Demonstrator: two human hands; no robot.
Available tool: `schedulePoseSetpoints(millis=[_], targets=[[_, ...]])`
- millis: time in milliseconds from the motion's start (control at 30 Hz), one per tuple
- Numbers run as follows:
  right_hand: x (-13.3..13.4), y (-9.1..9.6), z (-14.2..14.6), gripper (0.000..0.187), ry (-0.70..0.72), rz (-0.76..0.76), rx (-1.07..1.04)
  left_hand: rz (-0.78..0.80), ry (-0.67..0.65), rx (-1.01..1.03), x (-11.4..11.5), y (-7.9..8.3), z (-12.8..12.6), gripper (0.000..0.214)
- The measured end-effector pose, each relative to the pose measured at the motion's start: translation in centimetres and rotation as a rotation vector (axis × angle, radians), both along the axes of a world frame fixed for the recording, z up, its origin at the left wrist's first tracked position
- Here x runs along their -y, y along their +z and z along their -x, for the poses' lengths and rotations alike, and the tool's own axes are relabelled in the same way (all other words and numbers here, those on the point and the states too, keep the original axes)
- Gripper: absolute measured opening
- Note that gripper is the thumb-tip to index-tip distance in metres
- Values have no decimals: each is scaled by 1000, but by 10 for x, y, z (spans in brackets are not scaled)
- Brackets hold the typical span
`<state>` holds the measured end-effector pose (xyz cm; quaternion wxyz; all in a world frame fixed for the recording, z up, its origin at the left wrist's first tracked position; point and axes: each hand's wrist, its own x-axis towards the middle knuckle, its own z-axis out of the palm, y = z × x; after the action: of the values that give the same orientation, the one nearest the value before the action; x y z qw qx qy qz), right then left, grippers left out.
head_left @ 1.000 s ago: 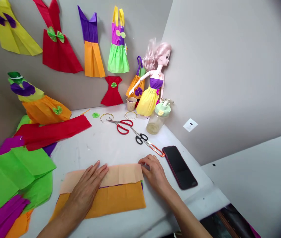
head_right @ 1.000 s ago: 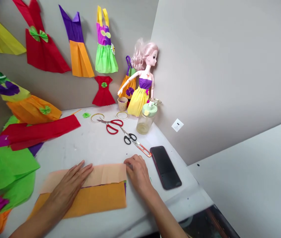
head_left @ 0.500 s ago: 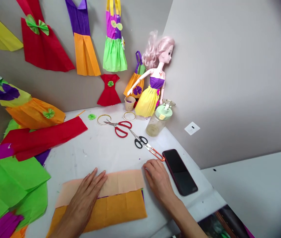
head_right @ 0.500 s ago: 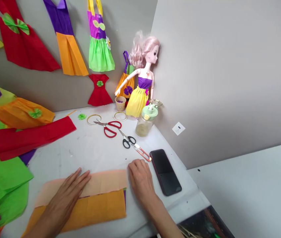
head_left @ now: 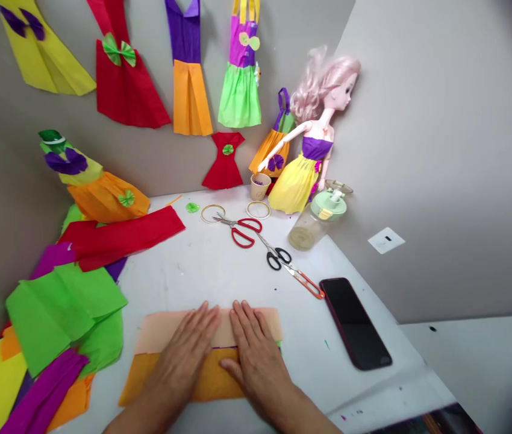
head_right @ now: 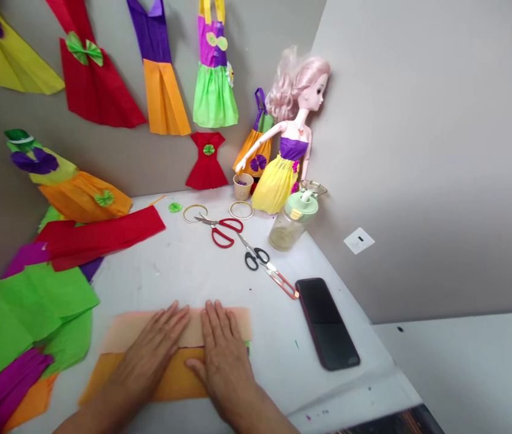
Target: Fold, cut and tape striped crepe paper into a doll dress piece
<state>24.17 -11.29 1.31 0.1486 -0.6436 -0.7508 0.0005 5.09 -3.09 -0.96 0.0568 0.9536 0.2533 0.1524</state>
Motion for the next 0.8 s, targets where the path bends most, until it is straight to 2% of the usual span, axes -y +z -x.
schedulePoseSetpoints(millis=[67,167,233,433,600,667,800], targets=[[0,-2,-3,68,3,-25,20,19,13,18,15,6,-10,69],[-1,-5,-5,63,19,-69,74,33,-9,50,31,10,-22,97],[-1,-7,-6,65,28,-84,111,28,9,60,33,9,-24,106],[1,-9,-6,67,29,-98,168,-42,152,7,26,10,-1,96],[0,-7,-7,67,31,-106,190,-145,275,-17,24,22,19,96],[-1,-8,-7,67,34,-94,188,-145,290,-16,24,29,14,95],[-1,-11,-7,65,39,-83,181,-94,211,-14,21,31,-8,98]])
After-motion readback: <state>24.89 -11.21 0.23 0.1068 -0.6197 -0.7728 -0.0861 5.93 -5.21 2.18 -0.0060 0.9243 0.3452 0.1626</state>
